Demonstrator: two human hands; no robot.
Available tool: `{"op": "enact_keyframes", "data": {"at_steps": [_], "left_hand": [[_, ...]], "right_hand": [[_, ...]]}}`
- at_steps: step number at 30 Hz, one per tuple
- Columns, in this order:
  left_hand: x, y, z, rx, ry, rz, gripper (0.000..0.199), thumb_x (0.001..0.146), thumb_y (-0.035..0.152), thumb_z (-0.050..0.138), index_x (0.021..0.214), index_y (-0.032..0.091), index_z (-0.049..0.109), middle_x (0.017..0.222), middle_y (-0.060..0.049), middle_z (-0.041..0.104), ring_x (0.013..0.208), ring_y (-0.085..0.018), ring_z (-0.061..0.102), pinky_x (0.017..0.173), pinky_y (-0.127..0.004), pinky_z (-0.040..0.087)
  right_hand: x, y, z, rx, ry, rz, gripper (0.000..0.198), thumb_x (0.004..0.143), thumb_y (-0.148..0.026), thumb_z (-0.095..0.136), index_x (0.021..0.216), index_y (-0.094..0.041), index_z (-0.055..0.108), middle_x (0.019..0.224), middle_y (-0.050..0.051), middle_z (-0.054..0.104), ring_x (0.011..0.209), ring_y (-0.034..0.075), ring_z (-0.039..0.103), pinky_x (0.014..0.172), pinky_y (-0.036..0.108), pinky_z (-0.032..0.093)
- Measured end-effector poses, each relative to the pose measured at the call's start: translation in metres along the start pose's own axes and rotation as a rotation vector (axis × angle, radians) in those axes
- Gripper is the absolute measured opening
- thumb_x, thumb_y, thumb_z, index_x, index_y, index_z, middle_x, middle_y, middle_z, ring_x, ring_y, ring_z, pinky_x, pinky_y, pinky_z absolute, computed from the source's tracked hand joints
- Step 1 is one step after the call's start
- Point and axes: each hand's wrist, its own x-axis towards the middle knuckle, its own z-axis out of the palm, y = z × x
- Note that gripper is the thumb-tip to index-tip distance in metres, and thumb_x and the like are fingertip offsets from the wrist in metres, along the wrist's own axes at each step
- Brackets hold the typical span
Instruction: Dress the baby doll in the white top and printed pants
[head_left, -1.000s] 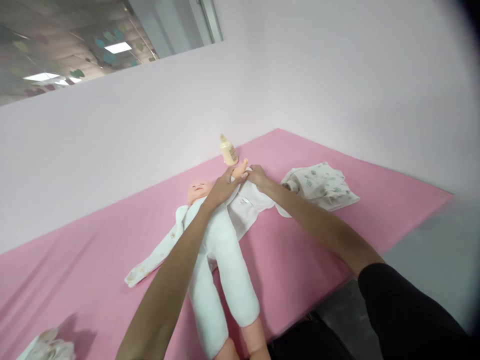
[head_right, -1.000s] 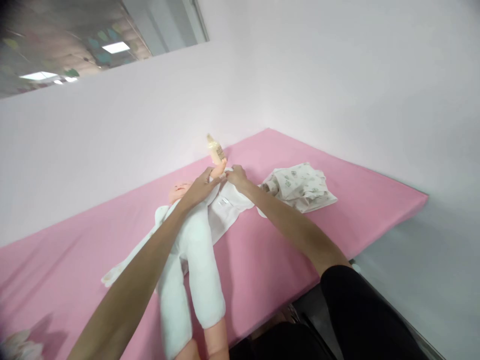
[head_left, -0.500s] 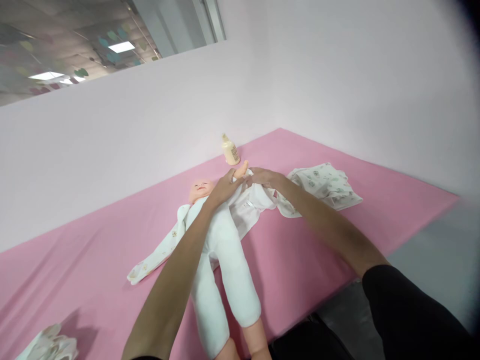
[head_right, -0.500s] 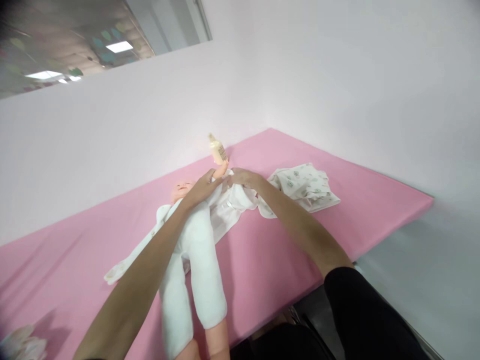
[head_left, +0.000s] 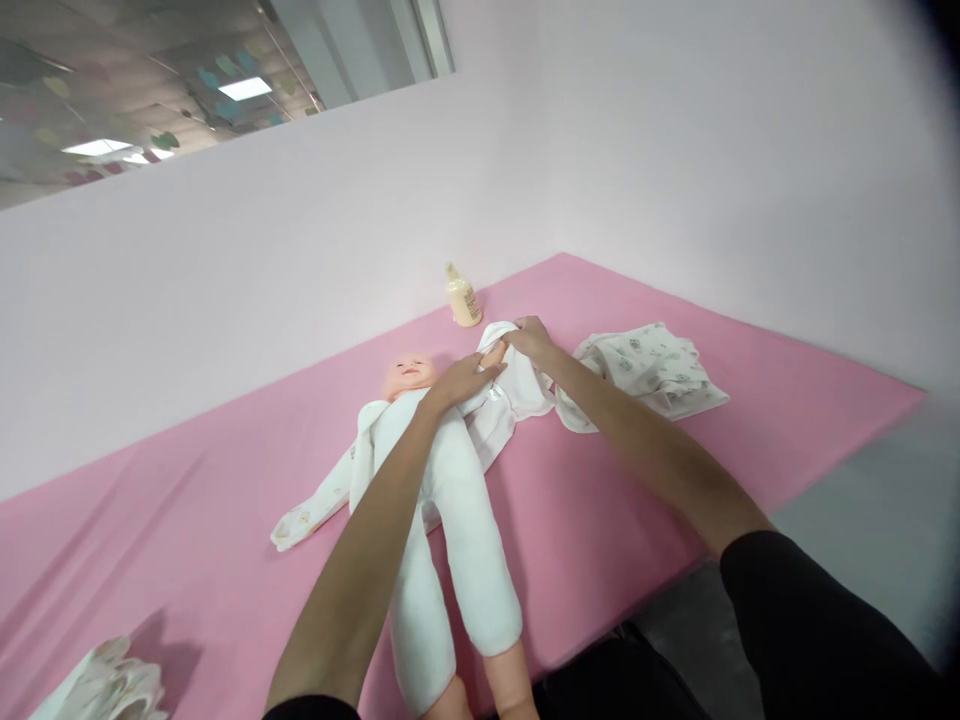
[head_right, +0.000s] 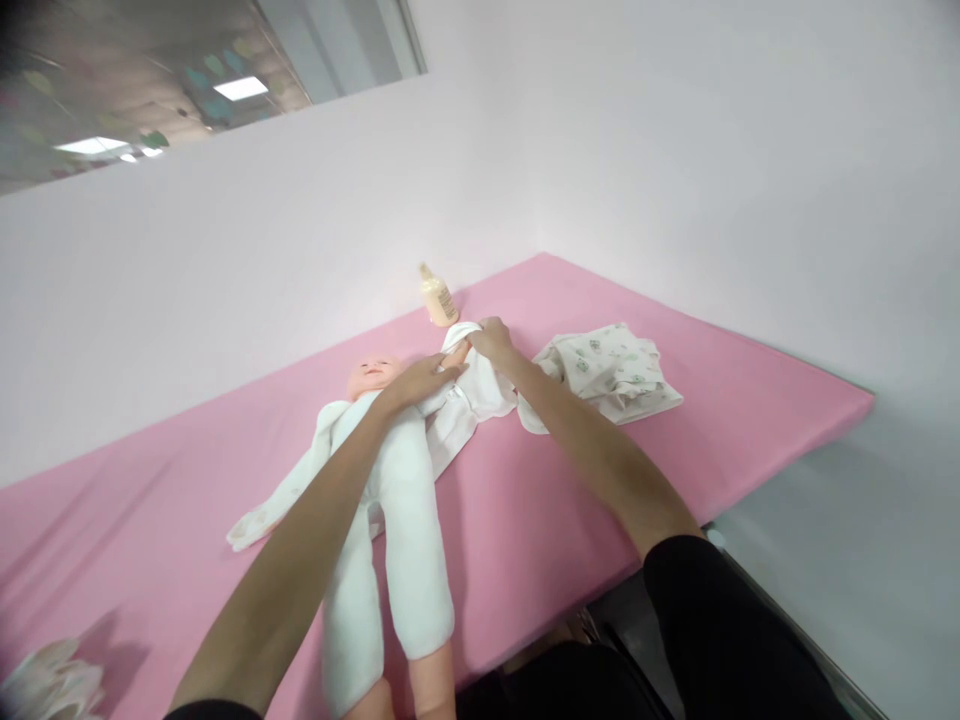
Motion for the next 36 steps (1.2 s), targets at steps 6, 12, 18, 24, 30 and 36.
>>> {"op": "enact_keyframes", "data": {"at_steps": [6, 12, 18, 24, 30, 36], "left_hand": [[0.014, -0.003, 0.006, 0.111, -0.040, -0.088, 0.055, 0.092, 0.059, 0.044, 0.120, 0.014, 0.061, 0.125, -0.016, 0.067, 0.110, -0.030, 0.065, 0.088, -0.032, 0.047], [0.015, -0.012, 0.003, 0.093, -0.072, -0.024, 0.057, 0.092, 0.056, 0.048, 0.128, 0.014, 0.056, 0.131, -0.013, 0.064, 0.116, -0.027, 0.063, 0.094, -0.029, 0.047], [-0.004, -0.009, -0.008, 0.261, -0.097, 0.021, 0.053, 0.089, 0.043, 0.057, 0.132, 0.013, 0.053, 0.127, -0.017, 0.065, 0.111, -0.030, 0.064, 0.090, -0.034, 0.048], [-0.010, -0.010, -0.001, 0.427, 0.082, 0.032, 0.026, 0.090, 0.024, 0.049, 0.104, 0.010, 0.065, 0.108, -0.022, 0.068, 0.096, -0.031, 0.067, 0.081, -0.035, 0.048], [-0.030, -0.028, -0.010, 0.442, 0.071, 0.062, 0.029, 0.087, 0.030, 0.054, 0.107, 0.013, 0.064, 0.106, -0.018, 0.069, 0.094, -0.029, 0.066, 0.079, -0.033, 0.047], [-0.032, -0.024, -0.006, 0.486, 0.087, -0.004, 0.022, 0.084, 0.020, 0.053, 0.098, 0.011, 0.067, 0.104, -0.019, 0.069, 0.089, -0.028, 0.066, 0.074, -0.033, 0.045]], "right_hand": [[-0.014, -0.022, 0.004, -0.201, 0.066, -0.256, 0.004, 0.071, -0.018, 0.054, 0.069, -0.020, 0.052, 0.073, 0.003, 0.059, 0.071, 0.018, 0.054, 0.061, 0.026, 0.037], [-0.017, -0.019, 0.004, -0.303, -0.005, -0.285, 0.005, 0.075, -0.023, 0.054, 0.077, -0.020, 0.057, 0.077, 0.004, 0.063, 0.069, 0.020, 0.056, 0.061, 0.027, 0.037], [-0.015, -0.017, 0.005, -0.310, -0.014, -0.250, 0.010, 0.078, -0.025, 0.057, 0.085, -0.019, 0.060, 0.085, 0.006, 0.066, 0.078, 0.022, 0.059, 0.067, 0.028, 0.041], [-0.048, -0.046, 0.025, -0.255, -0.044, -0.370, 0.007, 0.080, -0.015, 0.050, 0.080, -0.021, 0.052, 0.082, 0.005, 0.063, 0.078, 0.021, 0.057, 0.069, 0.028, 0.040], [-0.057, -0.047, 0.026, -0.160, -0.151, -0.393, 0.012, 0.081, -0.018, 0.050, 0.072, -0.022, 0.043, 0.073, -0.001, 0.055, 0.070, 0.016, 0.050, 0.061, 0.027, 0.032], [-0.063, -0.040, 0.042, -0.137, -0.148, -0.297, 0.010, 0.081, -0.014, 0.047, 0.073, -0.021, 0.045, 0.073, 0.000, 0.055, 0.069, 0.015, 0.048, 0.060, 0.027, 0.031]]}}
